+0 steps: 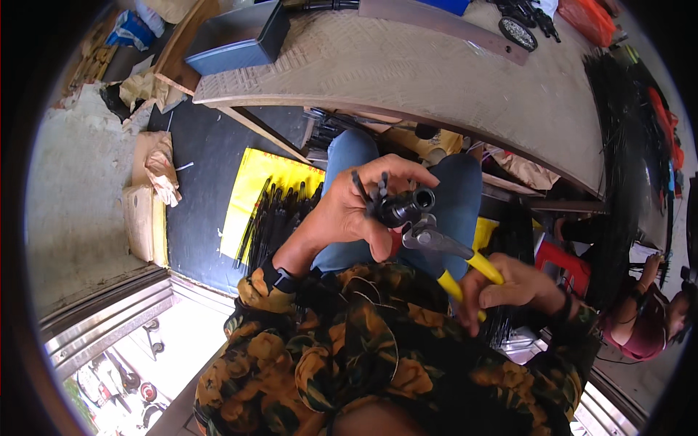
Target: Assemble umbrella frame components by inserting ribs into a central hub and securing them with pliers.
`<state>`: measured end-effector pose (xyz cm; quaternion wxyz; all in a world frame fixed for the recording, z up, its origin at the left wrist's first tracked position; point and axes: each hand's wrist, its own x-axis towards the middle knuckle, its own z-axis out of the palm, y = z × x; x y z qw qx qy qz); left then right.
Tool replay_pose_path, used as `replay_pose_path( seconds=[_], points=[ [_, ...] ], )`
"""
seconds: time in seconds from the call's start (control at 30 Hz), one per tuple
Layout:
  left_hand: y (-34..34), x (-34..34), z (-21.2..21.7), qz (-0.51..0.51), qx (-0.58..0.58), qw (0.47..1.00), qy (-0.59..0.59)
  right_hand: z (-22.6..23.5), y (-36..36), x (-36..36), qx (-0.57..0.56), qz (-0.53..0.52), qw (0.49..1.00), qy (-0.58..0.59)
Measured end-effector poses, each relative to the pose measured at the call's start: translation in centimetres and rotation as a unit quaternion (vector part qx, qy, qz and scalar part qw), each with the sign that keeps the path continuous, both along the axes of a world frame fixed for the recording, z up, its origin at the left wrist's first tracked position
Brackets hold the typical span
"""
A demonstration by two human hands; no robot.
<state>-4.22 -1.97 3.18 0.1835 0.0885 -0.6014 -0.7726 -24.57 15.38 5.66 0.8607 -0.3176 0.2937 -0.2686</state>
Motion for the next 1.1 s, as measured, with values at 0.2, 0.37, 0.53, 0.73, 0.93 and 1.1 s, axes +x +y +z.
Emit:
replay_pose_path(
  seconds=[0.2, 0.37, 0.53, 0.73, 0.93, 1.1],
  points=[
    [-0.1, -1.0, -1.1, 0.080, 0.039, 0.995, -0.033, -4.1, 0.6, 6.2, 0.056, -0.140, 0.972, -0.181],
    [-1.1, 0.4, -2.3, 0.144, -0.099, 0.981, 0.087, -4.6, -2.6, 5.9, -0.298, -0.315, 0.879, 0.198],
    [-0.6, 3.1, -1.8, 0.175, -0.217, 0.959, -0.055, -1.4, -6.1, 3.1, -0.562, -0.240, 0.339, 0.716],
    [0.2, 3.1, -0.3, 0.167, -0.161, 0.967, -0.103, -1.1, -7.2, 3.3, -0.593, -0.193, 0.100, 0.775],
    [-0.2, 2.8, -1.3, 0.158, -0.274, 0.944, -0.091, -2.0, -6.7, 3.7, -0.596, -0.191, 0.066, 0.777],
    [-0.4, 2.8, -1.2, 0.183, -0.393, 0.893, -0.124, -1.8, -6.1, 4.0, -0.596, -0.199, 0.147, 0.764]
  ],
)
